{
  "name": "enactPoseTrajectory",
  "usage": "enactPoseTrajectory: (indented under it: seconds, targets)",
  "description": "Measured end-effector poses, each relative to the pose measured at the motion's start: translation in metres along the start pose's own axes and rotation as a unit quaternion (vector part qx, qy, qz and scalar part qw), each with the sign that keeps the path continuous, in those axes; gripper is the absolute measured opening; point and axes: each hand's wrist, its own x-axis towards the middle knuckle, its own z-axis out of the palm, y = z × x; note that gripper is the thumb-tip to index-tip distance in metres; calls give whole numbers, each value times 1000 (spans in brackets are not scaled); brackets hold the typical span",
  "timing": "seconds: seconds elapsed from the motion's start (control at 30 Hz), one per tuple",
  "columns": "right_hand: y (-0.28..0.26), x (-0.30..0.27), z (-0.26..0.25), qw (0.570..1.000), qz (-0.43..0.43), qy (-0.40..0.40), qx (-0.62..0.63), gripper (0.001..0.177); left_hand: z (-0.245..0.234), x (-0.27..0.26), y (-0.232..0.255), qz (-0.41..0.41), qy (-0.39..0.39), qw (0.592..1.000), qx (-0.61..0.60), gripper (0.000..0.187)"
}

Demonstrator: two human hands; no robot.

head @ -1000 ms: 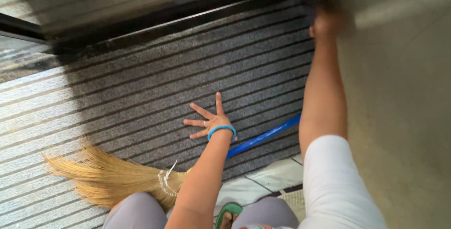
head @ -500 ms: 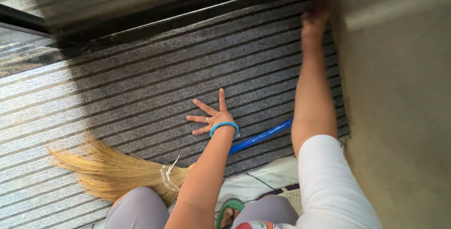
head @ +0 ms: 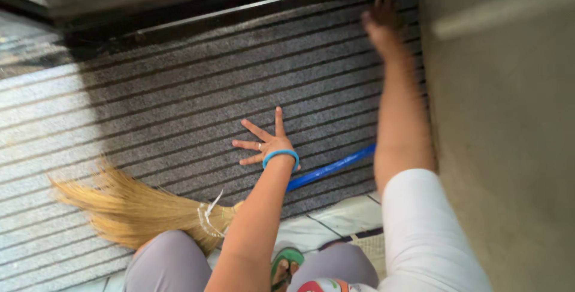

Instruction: The person sweeps dirt from a tiled floor toward an open doorway using a hand broom and then cleans a rubber mat and the bottom edge of the door by hand and with the broom.

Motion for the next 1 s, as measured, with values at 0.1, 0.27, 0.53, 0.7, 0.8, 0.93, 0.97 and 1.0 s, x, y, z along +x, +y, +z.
enactPoseTrajectory:
  seconds: [0.1,0.27,0.53,0.7,0.8,0.93,0.97,1.0]
  targets:
    - [31,-10,-4,993,-80,40,71,62,-3,-9,-2,5,24,1000,-4,162]
    - [30,-204,41,952,-189,207,123,50,-10,-14,-4,15,14,1000,-4,160]
    - [57,-471,173,933,186,306,31,75,1,-27,-20,70,76,994,-34,158]
    - [80,-455,231,705,229,93,665,54,35,-20,-57,219,198,955,-19,122]
    - [54,-443,208,776,269,152,549,51,78,-24,-126,411,292,862,-44,117]
    - [21,-434,172,814,294,190,463,55,127,-8,-205,385,352,827,209,124]
    - [18,-436,165,809,316,186,460,51,134,2,-215,403,404,785,240,125]
    - [17,-435,161,802,338,182,457,48,138,12,-221,418,416,774,232,127]
